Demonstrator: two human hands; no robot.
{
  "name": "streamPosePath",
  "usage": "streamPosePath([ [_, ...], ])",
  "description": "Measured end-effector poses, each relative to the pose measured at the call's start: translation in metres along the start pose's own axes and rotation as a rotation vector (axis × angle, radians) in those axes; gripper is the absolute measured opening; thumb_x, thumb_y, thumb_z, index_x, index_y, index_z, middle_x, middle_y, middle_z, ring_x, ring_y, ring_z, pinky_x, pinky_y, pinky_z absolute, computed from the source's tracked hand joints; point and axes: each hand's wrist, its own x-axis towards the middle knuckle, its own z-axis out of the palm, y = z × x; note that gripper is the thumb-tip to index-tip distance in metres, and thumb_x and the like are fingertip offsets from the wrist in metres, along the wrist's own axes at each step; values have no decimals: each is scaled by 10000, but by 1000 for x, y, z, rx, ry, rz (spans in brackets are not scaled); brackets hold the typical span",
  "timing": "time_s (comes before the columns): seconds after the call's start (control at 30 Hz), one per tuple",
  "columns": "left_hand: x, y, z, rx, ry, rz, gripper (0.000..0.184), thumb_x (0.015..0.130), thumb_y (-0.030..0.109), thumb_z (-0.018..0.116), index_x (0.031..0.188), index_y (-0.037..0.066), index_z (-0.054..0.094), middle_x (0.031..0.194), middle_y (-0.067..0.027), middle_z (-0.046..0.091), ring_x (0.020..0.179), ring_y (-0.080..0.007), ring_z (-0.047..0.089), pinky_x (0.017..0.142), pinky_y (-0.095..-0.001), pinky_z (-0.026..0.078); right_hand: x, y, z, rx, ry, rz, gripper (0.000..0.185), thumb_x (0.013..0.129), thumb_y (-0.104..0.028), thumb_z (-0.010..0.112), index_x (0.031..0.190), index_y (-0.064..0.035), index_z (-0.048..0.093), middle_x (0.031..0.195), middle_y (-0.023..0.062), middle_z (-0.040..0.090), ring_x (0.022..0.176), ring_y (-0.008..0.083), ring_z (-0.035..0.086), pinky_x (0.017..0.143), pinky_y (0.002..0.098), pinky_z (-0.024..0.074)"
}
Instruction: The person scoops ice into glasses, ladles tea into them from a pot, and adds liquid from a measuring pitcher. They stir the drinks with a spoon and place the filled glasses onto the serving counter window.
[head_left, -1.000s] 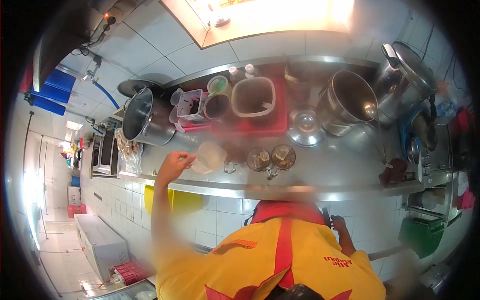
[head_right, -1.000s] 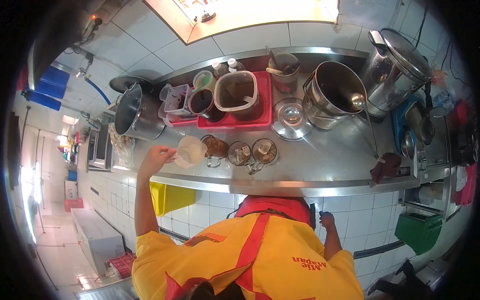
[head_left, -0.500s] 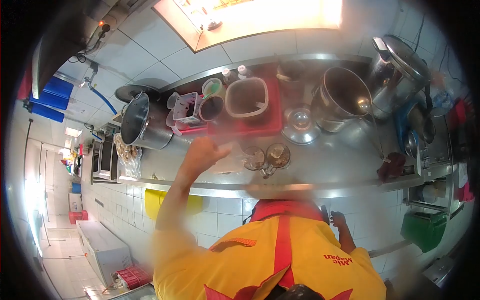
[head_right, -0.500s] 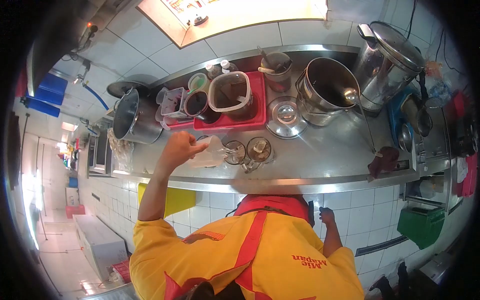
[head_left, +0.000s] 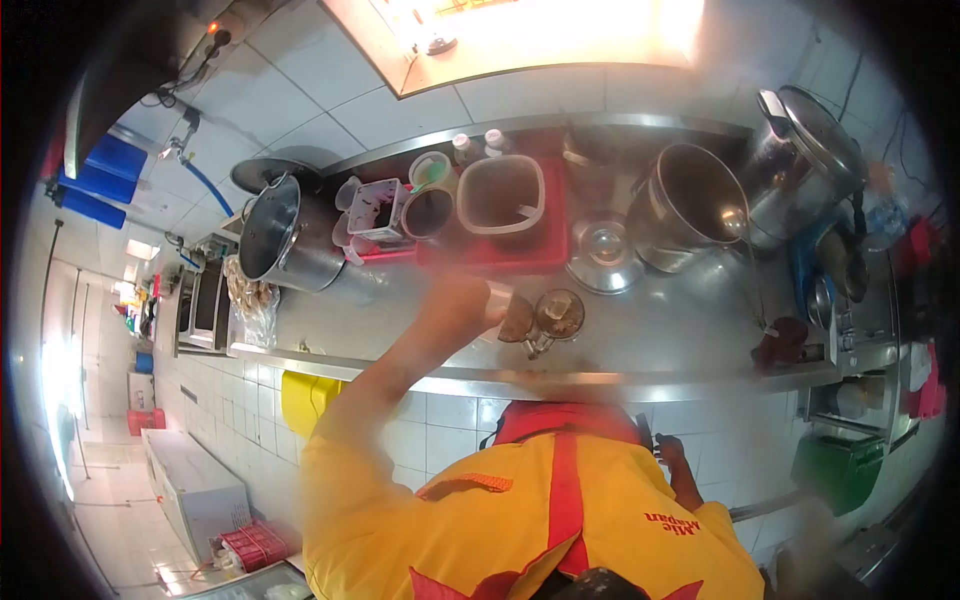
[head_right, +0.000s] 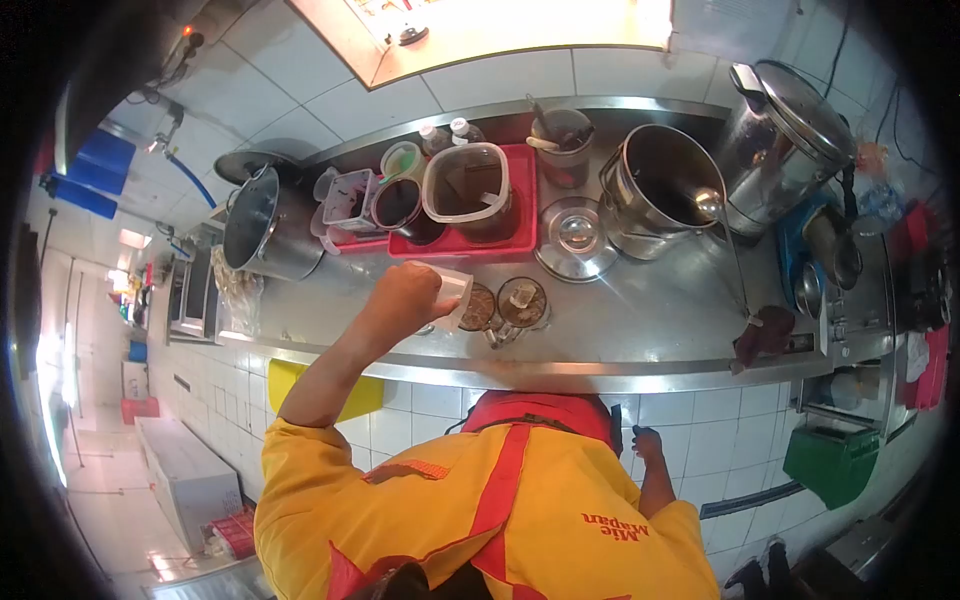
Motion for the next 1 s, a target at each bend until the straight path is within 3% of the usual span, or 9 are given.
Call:
streamPosePath([
  [0.2,-34,-93,-38,-269,71,-261,388,750,384,720,631,27,629,638,-157,617,638,-326,619,597,-398,470,22,-2,-7,-283,-77,-266,379,905,-392,529,950,-22,594,788,111,649,564,191,614,441,333,468],
  [0.33,-70,-183,-94,-129,476,-553,404,739,379,744,665,7,603,657,-191,605,673,-353,614,623,-404,462,5,-34,-8,-457,-122,-357,323,907,-335,496,934,-26,585,794,112,636,585,195,616,462,339,460],
  [0.4,-85,-239,-111,5,435,-808,387,746,342,745,707,-11,591,741,-219,596,753,-381,597,659,-424,450,-9,-51,-5,-423,-111,-318,292,908,-304,475,924,-32,579,792,107,626,598,195,616,480,343,455],
  [0.5,-113,-347,-87,287,589,-771,240,804,230,693,819,13,590,854,-200,611,785,-349,630,670,-461,487,-24,-68,4,-330,-39,-288,317,894,-320,503,957,-20,587,807,111,632,601,200,619,483,342,458],
  [0.6,-128,-443,-47,481,468,-842,248,817,233,680,921,28,586,1037,-235,567,936,-358,600,738,-452,483,-41,-78,10,-152,59,-164,366,879,-343,531,986,0,597,810,118,638,599,202,624,477,331,462],
  [0.67,-132,-501,-9,621,431,-848,274,782,251,717,913,39,603,975,-193,606,908,-335,614,739,-434,490,-54,-76,16,-45,116,-87,391,872,-355,542,996,11,601,809,122,641,597,201,626,473,322,464],
  [0.77,-117,-508,0,475,218,-986,322,715,263,779,901,44,635,890,-126,663,907,-312,639,786,-399,516,-72,-67,18,-50,136,-75,394,872,-349,517,1039,1,579,866,124,640,655,241,633,526,343,473],
  [0.9,-92,-530,29,280,238,-1139,250,798,207,673,941,3,657,1029,-203,659,978,-350,641,821,-451,524,-98,-46,30,32,226,-33,363,866,-338,561,1022,-12,598,812,99,638,616,198,618,501,326,466],
  [1.0,-95,-577,50,49,21,-1189,330,852,286,596,1027,15,666,1071,-220,643,1003,-380,620,815,-465,520,-108,-17,33,-6,224,-34,343,864,-335,588,988,-16,612,766,88,636,581,177,610,468,309,459],
])
